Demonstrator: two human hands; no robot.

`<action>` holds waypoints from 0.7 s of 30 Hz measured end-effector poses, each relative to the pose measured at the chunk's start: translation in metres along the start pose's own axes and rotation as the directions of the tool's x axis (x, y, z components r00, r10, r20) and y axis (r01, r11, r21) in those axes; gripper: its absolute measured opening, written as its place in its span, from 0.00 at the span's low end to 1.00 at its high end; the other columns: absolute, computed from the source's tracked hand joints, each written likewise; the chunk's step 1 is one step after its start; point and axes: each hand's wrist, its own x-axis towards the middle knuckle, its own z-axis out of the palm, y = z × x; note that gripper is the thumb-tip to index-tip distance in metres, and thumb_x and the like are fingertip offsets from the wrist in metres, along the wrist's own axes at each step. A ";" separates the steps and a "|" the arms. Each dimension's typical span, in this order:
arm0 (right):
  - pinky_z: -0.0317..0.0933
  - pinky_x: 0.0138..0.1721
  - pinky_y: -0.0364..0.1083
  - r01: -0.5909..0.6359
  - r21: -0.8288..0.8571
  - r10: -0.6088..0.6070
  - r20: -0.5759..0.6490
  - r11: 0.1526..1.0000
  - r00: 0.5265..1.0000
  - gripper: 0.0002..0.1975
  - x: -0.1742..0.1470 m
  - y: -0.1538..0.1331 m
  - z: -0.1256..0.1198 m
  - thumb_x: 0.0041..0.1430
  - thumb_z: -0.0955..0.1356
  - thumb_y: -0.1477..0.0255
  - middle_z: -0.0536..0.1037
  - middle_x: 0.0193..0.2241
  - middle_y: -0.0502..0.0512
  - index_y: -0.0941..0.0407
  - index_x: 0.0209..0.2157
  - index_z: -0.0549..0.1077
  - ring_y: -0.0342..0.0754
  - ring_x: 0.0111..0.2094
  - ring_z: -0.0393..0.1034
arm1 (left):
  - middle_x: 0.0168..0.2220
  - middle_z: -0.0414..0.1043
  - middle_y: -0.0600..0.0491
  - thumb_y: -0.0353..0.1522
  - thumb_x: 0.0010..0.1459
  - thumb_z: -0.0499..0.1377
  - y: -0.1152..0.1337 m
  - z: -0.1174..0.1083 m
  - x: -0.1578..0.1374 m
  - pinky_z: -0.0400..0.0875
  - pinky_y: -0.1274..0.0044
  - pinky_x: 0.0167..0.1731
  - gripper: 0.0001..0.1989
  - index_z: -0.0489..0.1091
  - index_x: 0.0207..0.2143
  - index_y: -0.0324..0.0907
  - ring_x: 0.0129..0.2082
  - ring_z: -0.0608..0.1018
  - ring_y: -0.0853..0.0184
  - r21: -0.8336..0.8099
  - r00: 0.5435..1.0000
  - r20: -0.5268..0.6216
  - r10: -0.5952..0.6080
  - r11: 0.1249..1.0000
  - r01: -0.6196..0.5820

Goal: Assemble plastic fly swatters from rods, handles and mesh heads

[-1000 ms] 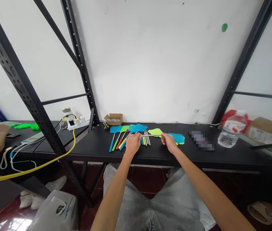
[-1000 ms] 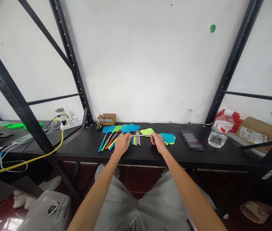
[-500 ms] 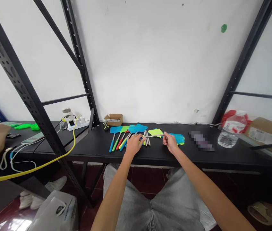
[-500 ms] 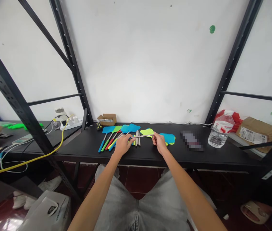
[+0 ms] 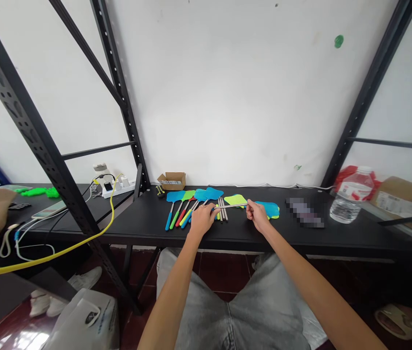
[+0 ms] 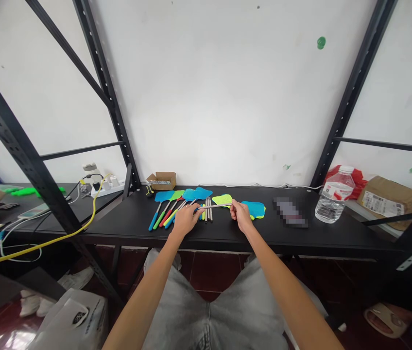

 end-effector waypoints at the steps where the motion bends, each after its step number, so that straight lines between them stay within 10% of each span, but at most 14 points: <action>1: 0.44 0.15 0.42 -0.001 -0.002 0.001 -0.001 1.000 1.000 0.23 0.000 0.000 0.000 0.50 0.72 0.53 0.59 0.12 0.46 0.54 0.18 0.65 0.39 0.15 0.50 | 0.33 0.75 0.50 0.48 0.68 0.45 0.000 0.000 0.000 0.59 0.78 0.29 0.21 0.72 0.44 0.47 0.37 0.75 0.62 0.000 1.000 -0.001 0.000 1.000 0.000; 21: 0.44 0.15 0.42 0.008 -0.022 -0.008 0.002 1.000 1.000 0.21 0.002 0.004 -0.002 0.52 0.71 0.55 0.59 0.12 0.45 0.54 0.18 0.64 0.38 0.14 0.50 | 0.33 0.74 0.49 0.48 0.68 0.44 -0.002 0.001 0.000 0.61 0.77 0.29 0.22 0.71 0.47 0.48 0.35 0.75 0.62 0.014 1.000 0.006 -0.008 1.000 0.008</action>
